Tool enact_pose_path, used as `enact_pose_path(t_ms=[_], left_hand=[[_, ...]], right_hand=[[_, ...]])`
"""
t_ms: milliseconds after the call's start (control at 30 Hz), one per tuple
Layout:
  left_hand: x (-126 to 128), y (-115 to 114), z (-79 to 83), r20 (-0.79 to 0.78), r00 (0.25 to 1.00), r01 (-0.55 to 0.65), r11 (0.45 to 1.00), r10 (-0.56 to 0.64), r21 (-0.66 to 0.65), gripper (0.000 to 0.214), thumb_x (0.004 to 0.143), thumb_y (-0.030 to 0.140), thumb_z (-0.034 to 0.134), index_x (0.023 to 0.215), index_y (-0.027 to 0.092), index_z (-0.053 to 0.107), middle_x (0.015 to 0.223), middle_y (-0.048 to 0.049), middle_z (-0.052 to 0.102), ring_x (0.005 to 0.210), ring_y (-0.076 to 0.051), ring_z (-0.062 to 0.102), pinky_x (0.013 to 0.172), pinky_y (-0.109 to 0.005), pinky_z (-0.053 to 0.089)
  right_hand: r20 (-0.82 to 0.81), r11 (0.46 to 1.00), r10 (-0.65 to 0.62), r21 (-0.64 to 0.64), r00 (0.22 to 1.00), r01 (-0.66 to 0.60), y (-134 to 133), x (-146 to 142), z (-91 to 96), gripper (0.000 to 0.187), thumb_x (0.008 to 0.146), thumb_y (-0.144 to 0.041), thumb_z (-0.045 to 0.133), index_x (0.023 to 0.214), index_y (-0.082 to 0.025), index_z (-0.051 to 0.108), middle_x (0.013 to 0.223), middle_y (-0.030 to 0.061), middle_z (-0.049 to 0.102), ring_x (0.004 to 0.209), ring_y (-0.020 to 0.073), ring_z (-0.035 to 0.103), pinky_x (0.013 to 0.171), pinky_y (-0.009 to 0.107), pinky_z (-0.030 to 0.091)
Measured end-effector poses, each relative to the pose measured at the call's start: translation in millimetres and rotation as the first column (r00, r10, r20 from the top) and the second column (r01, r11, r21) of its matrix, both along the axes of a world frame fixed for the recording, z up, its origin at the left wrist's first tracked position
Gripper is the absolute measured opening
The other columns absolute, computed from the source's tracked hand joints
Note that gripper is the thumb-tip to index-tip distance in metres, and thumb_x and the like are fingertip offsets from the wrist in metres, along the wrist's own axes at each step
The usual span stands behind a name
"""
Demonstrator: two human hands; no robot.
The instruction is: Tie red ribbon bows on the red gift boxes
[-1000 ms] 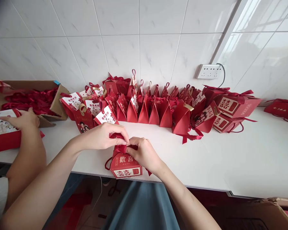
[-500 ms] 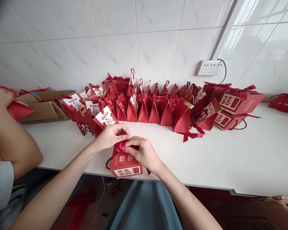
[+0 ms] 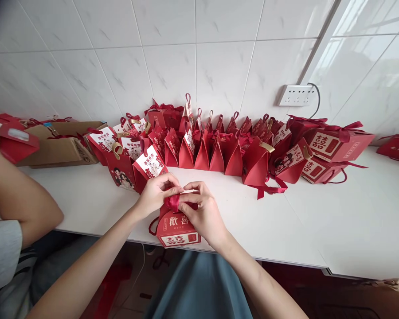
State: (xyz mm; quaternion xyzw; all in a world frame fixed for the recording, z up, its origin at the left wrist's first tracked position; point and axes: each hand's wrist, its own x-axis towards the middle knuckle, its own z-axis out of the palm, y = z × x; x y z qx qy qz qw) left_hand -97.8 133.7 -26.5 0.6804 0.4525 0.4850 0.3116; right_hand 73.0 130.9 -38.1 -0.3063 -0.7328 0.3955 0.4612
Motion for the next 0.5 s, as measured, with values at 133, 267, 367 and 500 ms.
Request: enact_pose_path(t_ms=[133,267,367,500], left_hand=[[2,3,-1.8,-0.003,0.999,0.047,0.996,-0.047,-0.075,0.023,0.078,0.038,0.068,0.072,0.017,0.058,0.072,0.0007,0.061,0.068,-0.013,0.057,0.066,-0.024,0.044],[-1,3,-1.4,0.015,0.994,0.105,0.987,-0.104,-0.123,0.023,0.076,0.035,0.069,0.071,0.017,0.056,0.069,0.0011,0.06,0.066,-0.013,0.056,0.062,-0.024,0.044],[-4,0,-0.6,-0.015,0.993,0.118,0.987,-0.12,-0.113,0.016,0.076,0.029,0.067,0.075,0.017,0.057,0.074,0.0,0.061,0.072,-0.014,0.058,0.067,-0.024,0.046],[-13,-13,0.7,0.0,0.995,0.104,0.991,-0.104,-0.079,0.009,0.08,0.021,0.054,0.086,0.017,0.059,0.085,-0.0036,0.063,0.084,-0.017,0.06,0.078,-0.029,0.048]], right_hand=[[0.006,0.992,-0.039,0.123,0.999,0.038,-2,0,-1.0,0.018,0.082,-0.017,0.061,0.08,-0.028,0.076,0.113,0.006,0.057,0.107,0.021,0.057,0.087,0.034,0.052],[-0.002,0.987,0.028,0.16,1.0,-0.028,-2,0,-1.2,0.021,0.084,-0.014,0.06,0.087,-0.029,0.074,0.101,0.0031,0.068,0.098,0.0192,0.06,0.087,0.036,0.051],[-0.027,0.989,0.046,0.141,0.999,-0.042,-1,-1,-1.9,0.02,0.083,-0.014,0.061,0.087,-0.028,0.074,0.093,0.0025,0.071,0.094,0.0189,0.061,0.084,0.035,0.051],[-0.035,0.998,0.031,0.058,0.999,-0.029,0,-1,-3.3,0.015,0.081,-0.014,0.06,0.081,-0.025,0.072,0.09,0.0033,0.069,0.089,0.0181,0.063,0.08,0.033,0.052]])
